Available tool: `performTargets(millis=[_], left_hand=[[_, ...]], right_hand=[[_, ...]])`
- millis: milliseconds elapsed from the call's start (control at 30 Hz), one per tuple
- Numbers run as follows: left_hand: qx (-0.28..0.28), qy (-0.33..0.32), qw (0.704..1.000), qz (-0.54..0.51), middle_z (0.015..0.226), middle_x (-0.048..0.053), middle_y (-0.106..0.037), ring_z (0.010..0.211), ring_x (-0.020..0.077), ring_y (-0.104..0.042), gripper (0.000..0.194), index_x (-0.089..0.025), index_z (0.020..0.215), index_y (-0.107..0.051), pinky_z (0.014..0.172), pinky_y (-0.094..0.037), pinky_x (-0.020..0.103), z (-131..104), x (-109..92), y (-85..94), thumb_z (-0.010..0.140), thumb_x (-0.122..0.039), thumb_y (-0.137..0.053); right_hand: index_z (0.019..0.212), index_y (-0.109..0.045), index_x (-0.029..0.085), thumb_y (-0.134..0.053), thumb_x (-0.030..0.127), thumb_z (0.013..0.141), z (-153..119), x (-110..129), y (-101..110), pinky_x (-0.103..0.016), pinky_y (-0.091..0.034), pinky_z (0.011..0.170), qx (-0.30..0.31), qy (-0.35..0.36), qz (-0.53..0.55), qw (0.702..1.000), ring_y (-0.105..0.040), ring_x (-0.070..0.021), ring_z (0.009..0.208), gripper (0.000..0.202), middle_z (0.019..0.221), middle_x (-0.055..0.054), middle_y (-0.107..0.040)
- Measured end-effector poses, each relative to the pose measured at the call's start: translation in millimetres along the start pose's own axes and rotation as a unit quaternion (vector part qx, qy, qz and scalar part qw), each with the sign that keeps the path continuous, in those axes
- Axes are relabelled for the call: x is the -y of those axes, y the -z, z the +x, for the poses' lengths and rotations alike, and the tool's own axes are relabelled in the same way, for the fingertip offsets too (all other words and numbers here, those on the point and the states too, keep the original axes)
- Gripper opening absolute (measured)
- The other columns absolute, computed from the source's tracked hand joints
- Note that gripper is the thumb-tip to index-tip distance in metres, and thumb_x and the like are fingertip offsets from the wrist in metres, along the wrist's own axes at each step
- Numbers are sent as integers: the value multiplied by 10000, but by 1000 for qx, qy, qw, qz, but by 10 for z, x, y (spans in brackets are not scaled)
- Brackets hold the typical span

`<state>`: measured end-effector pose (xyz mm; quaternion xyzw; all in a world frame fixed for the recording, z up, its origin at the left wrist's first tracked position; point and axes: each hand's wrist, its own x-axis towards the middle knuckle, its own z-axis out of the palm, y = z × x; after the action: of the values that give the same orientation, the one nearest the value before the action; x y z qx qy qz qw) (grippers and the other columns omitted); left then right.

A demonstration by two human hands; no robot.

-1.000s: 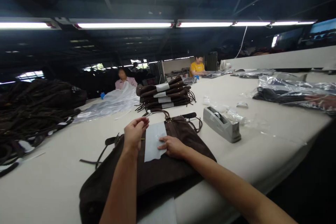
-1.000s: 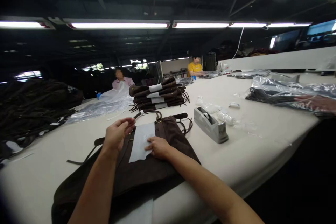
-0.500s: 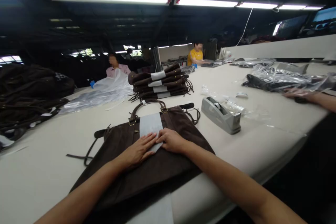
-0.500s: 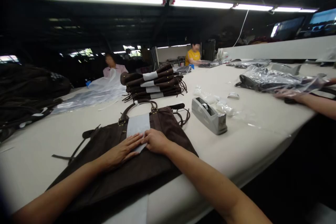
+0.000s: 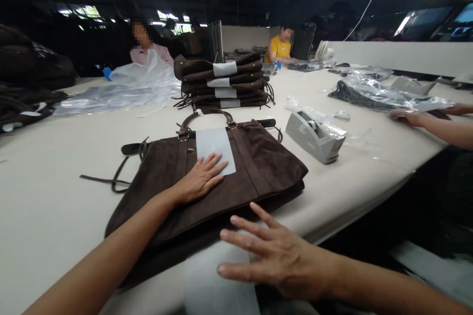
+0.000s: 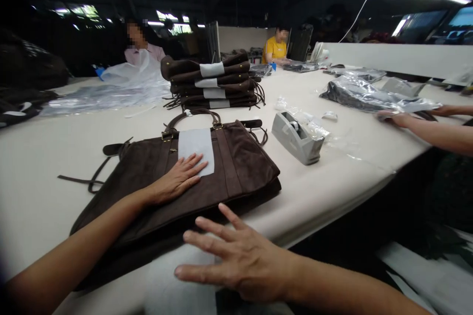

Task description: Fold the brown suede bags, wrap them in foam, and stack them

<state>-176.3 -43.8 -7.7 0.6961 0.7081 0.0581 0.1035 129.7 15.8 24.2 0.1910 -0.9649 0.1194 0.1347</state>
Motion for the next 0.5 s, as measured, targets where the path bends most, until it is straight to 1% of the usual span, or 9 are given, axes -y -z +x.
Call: performTargets(millis=[33, 67, 133, 200, 233, 300, 367, 433, 500], left_hand=[[1, 5, 1000, 0, 1601, 45, -57, 1474, 246, 15, 586, -295, 1494, -184, 1188, -43, 549, 8, -20, -5, 966, -546, -135], [2, 11, 1000, 1, 1598, 54, -51, 1472, 251, 18, 598, -277, 1497, -176, 1188, -54, 550, 17, -38, -11, 965, -547, -125], [1, 22, 1000, 8, 1592, 69, -58, 1470, 259, -3, 614, -248, 1498, -171, 1186, -89, 552, 30, -73, -31, 964, -545, -116], [-10, 32, 999, 24, 1587, 84, -83, 1470, 266, -42, 622, -225, 1498, -171, 1182, -120, 558, 31, -119, -68, 964, -541, -130], [-21, 36, 999, 33, 1585, 92, -98, 1469, 271, -61, 623, -215, 1498, -177, 1179, -132, 564, 26, -145, -95, 964, -536, -146], [-46, 42, 997, 51, 1580, 115, -123, 1467, 291, -91, 623, -185, 1493, -208, 1168, -150, 589, 5, -196, -169, 965, -515, -187], [-74, 43, 994, 68, 1574, 133, -154, 1463, 307, -123, 611, -160, 1483, -252, 1154, -179, 607, -21, -232, -273, 964, -481, -214], [-118, 46, 989, 80, 1564, 139, -211, 1456, 314, -166, 603, -149, 1466, -304, 1145, -213, 602, -43, -242, -399, 957, -466, -243], [-172, 60, 980, 78, 1532, 138, -316, 1435, 316, -243, 590, -163, 1427, -395, 1140, -255, 569, -57, -234, -522, 943, -487, -302]], right_hand=[[1403, -473, 281, -477, 161, 946, 17, 72, -56, -561, -104, 1163, 10, 24, -26, 999, -220, -254, 1430, 473, 1533, -67, -315], [1351, -527, 268, -465, 201, 977, 50, 126, -111, -561, -114, 1164, 6, 53, -48, 997, -251, -246, 1418, 385, 1507, -61, -364], [1178, -637, 245, -442, 244, 1013, 148, 189, -174, -516, -134, 1178, -25, 101, -75, 992, -344, -199, 1363, 256, 1401, -27, -502], [1047, -674, 228, -451, 239, 1014, 255, 204, -135, -441, -162, 1188, -71, 112, -90, 987, -399, -166, 1310, 226, 1323, -4, -571], [1018, -678, 212, -471, 229, 1002, 301, 194, -81, -418, -181, 1185, -93, 96, -95, 986, -401, -173, 1305, 208, 1329, -16, -567], [996, -679, 170, -530, 209, 954, 361, 124, 50, -417, -229, 1159, -123, 24, -95, 988, -381, -225, 1321, 159, 1397, -77, -505], [992, -679, 153, -593, 201, 897, 374, -24, 145, -418, -306, 1100, -124, -66, -59, 988, -429, -262, 1276, 137, 1394, -120, -497], [1002, -676, 164, -624, 189, 872, 353, -238, 165, -339, -399, 987, -86, -136, 34, 986, -557, -218, 1096, 142, 1236, -93, -615], [954, -674, 160, -604, 199, 893, 345, -475, 125, -237, -444, 821, -46, -201, 167, 964, -609, -155, 873, 101, 976, -22, -684]])
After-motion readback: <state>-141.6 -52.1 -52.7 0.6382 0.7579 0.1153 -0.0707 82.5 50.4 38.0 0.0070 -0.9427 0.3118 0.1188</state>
